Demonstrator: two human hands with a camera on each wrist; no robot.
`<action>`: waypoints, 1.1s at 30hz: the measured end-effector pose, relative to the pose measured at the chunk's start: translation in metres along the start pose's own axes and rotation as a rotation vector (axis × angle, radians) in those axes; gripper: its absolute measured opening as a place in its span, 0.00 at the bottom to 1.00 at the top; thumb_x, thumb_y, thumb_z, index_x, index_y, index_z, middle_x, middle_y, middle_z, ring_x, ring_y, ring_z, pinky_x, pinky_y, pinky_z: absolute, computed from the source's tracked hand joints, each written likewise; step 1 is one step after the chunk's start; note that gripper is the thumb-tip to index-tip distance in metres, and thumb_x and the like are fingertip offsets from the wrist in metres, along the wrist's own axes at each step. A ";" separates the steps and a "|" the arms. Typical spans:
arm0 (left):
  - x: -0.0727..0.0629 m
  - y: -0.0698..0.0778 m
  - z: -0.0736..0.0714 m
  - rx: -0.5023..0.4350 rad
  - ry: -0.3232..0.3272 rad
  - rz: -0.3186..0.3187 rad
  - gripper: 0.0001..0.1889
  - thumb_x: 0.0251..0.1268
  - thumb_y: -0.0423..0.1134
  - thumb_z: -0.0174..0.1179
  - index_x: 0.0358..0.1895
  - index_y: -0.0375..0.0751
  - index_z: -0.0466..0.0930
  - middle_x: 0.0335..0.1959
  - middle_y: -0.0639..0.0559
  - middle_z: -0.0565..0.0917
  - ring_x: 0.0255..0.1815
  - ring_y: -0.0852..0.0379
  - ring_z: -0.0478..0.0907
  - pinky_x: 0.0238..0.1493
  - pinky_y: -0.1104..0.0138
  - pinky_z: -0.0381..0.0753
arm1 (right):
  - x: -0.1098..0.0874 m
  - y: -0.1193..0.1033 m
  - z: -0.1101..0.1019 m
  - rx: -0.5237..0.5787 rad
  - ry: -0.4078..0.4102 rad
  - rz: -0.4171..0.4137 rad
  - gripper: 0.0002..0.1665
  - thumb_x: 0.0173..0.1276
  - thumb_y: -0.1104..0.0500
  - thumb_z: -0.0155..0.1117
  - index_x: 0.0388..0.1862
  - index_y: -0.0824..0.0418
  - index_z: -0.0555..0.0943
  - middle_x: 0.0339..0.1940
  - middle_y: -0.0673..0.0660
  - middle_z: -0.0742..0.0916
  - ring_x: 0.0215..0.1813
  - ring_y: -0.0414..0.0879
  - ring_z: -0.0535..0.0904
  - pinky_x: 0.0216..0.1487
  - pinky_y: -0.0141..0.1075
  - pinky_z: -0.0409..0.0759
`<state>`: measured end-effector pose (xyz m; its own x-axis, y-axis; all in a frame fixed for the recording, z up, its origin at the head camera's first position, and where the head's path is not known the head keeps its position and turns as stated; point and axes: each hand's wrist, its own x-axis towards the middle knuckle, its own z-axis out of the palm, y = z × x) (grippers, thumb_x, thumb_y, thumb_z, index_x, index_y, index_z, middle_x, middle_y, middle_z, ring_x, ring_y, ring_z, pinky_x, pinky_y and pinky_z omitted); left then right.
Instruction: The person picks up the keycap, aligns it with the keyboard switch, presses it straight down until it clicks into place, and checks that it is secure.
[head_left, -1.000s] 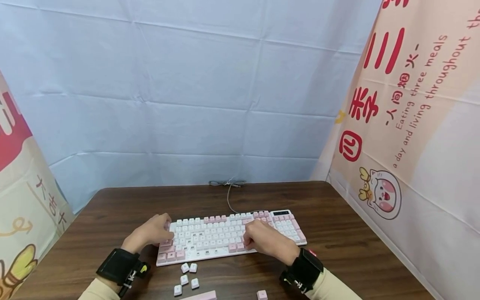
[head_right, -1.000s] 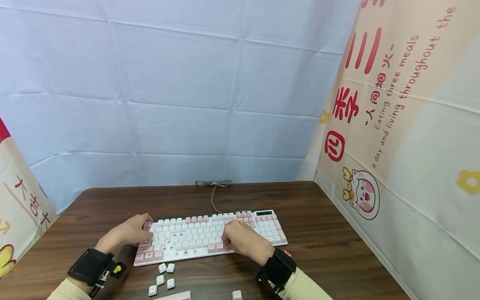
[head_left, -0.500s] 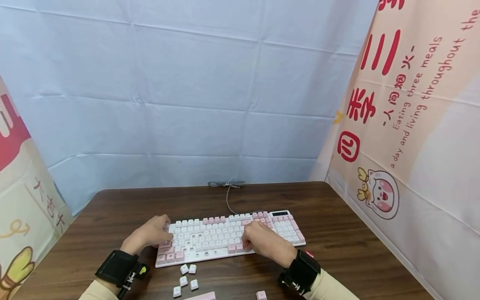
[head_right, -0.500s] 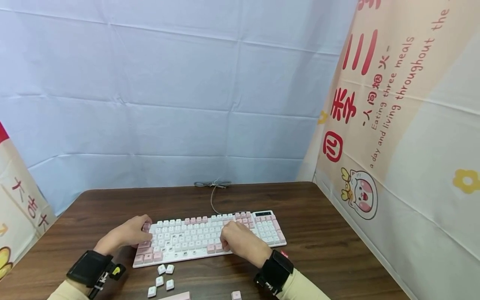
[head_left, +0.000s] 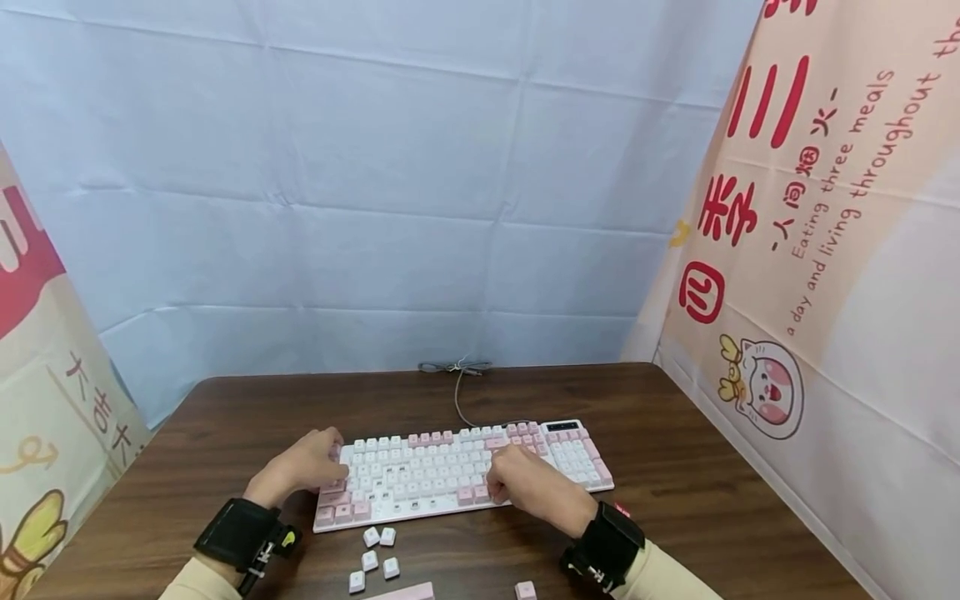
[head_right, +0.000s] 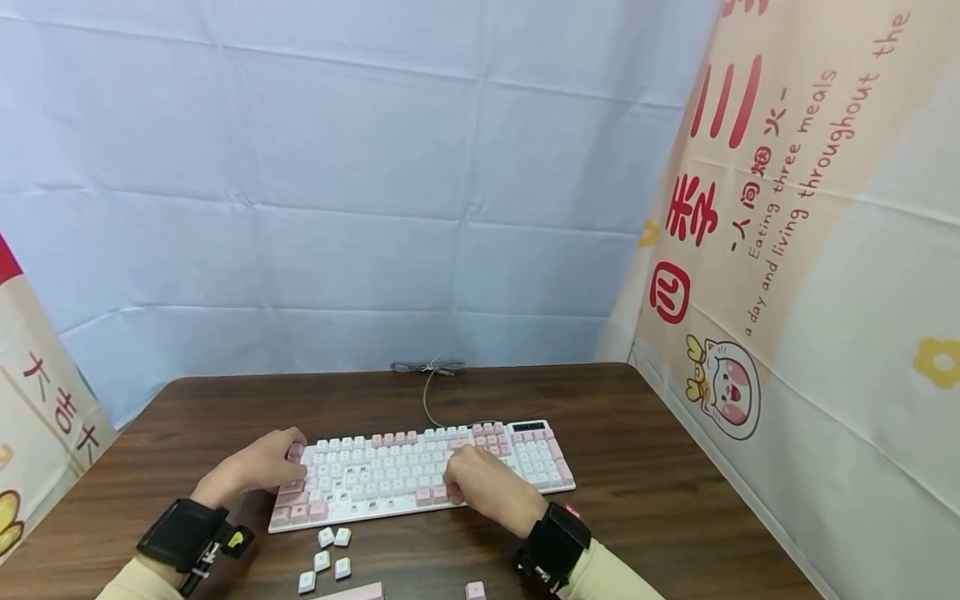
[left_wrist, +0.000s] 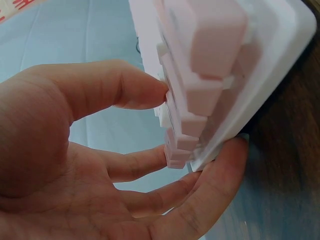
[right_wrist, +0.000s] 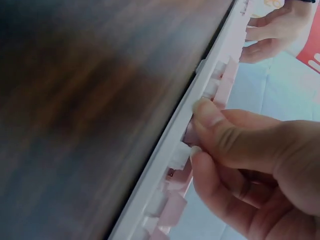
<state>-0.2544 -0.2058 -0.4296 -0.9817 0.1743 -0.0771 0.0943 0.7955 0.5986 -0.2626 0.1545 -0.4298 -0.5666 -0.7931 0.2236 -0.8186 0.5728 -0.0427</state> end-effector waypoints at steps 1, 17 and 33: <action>0.001 -0.001 0.001 0.004 0.002 -0.002 0.28 0.62 0.34 0.66 0.62 0.22 0.70 0.49 0.34 0.76 0.34 0.52 0.74 0.31 0.62 0.75 | -0.001 0.001 0.000 0.010 -0.007 0.003 0.15 0.56 0.69 0.76 0.17 0.54 0.85 0.18 0.42 0.81 0.25 0.27 0.67 0.28 0.18 0.67; 0.004 0.003 -0.002 0.030 -0.003 -0.006 0.29 0.62 0.35 0.67 0.63 0.22 0.70 0.48 0.35 0.76 0.35 0.52 0.75 0.32 0.62 0.76 | -0.002 0.004 -0.012 0.027 -0.031 -0.042 0.06 0.59 0.64 0.78 0.27 0.55 0.90 0.25 0.47 0.88 0.31 0.31 0.79 0.32 0.20 0.73; 0.005 0.002 -0.001 0.061 -0.014 -0.020 0.29 0.61 0.36 0.67 0.63 0.22 0.71 0.53 0.32 0.78 0.43 0.47 0.76 0.39 0.59 0.79 | -0.005 0.005 -0.017 0.020 -0.026 -0.011 0.03 0.61 0.59 0.78 0.30 0.53 0.90 0.28 0.46 0.89 0.31 0.36 0.82 0.34 0.25 0.75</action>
<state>-0.2593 -0.2038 -0.4278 -0.9811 0.1655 -0.0999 0.0849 0.8330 0.5468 -0.2627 0.1649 -0.4141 -0.5595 -0.8047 0.1985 -0.8264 0.5599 -0.0596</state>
